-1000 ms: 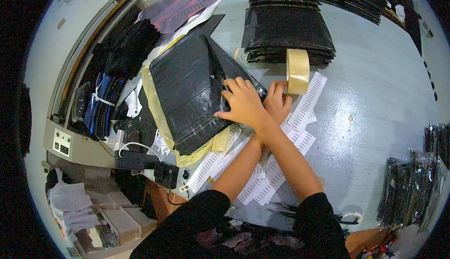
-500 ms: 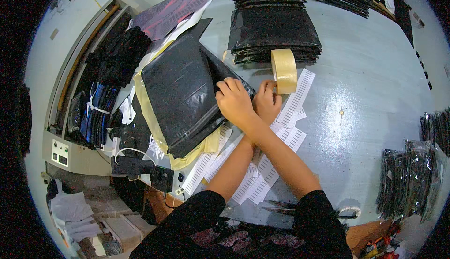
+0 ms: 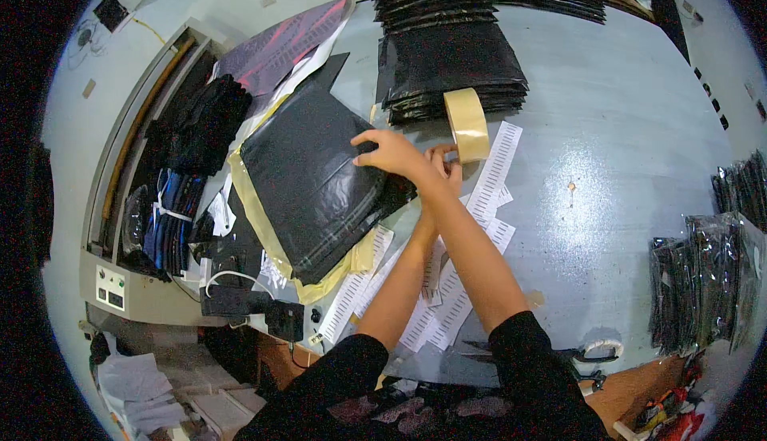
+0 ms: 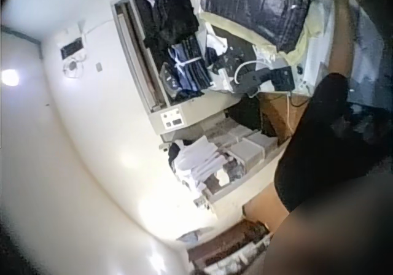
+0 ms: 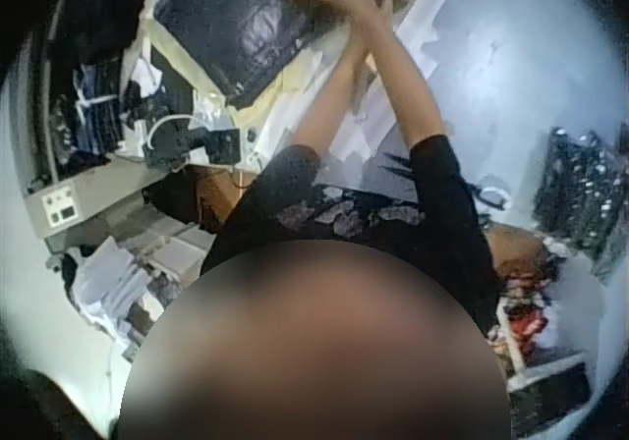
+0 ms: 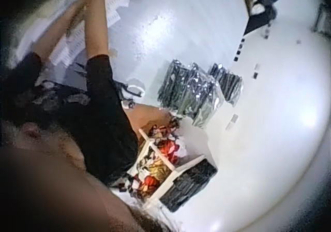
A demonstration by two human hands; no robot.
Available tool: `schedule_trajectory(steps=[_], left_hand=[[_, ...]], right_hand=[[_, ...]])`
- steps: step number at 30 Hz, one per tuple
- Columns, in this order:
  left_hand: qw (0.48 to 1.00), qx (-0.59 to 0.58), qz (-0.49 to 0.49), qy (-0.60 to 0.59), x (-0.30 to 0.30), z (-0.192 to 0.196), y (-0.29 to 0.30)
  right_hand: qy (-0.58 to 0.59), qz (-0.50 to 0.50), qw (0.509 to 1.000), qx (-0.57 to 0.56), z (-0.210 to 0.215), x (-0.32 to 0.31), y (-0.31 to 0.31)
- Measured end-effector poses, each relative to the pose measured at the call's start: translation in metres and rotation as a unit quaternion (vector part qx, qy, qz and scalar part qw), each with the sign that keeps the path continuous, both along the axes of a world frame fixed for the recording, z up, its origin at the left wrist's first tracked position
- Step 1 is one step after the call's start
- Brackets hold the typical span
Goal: Packing clothing items into black shipping bags, cutting labels with scissors, and sealing them with tape.
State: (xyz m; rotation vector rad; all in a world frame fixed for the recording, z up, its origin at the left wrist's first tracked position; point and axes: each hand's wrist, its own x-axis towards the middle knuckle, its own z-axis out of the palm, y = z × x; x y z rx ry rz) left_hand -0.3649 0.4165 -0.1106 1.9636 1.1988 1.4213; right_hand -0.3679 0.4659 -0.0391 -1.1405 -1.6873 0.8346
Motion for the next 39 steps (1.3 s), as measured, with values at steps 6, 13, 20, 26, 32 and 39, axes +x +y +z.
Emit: schedule_trajectory(steps=[6,13,20,26,32,39], left_hand=[[0.993,-0.097,-0.059,-0.039,0.001,0.01,-0.012],[0.995,-0.035,-0.063,-0.071,-0.014,-0.011,0.001],[0.99,-0.098,-0.051,-0.082,-0.009,0.007,0.003],[0.963,-0.033,-0.037,-0.264,-0.021,-0.022,0.018],[0.926,-0.155,-0.096,-0.33,-0.023,0.034,-0.008],[0.967,0.089,-0.179,-0.161,0.024,0.078,-0.081]], right_hand=[[0.005,0.151,0.964,-0.22,0.013,-0.006,0.03],[-0.086,0.203,0.956,-0.194,0.04,-0.036,0.045],[-0.134,0.171,0.971,0.096,0.148,0.067,-0.007],[-0.082,-0.046,0.994,0.052,0.201,0.198,-0.139],[0.065,-0.374,0.924,-0.038,0.139,0.31,-0.278],[0.045,-0.495,0.86,-0.117,0.022,0.333,-0.303]])
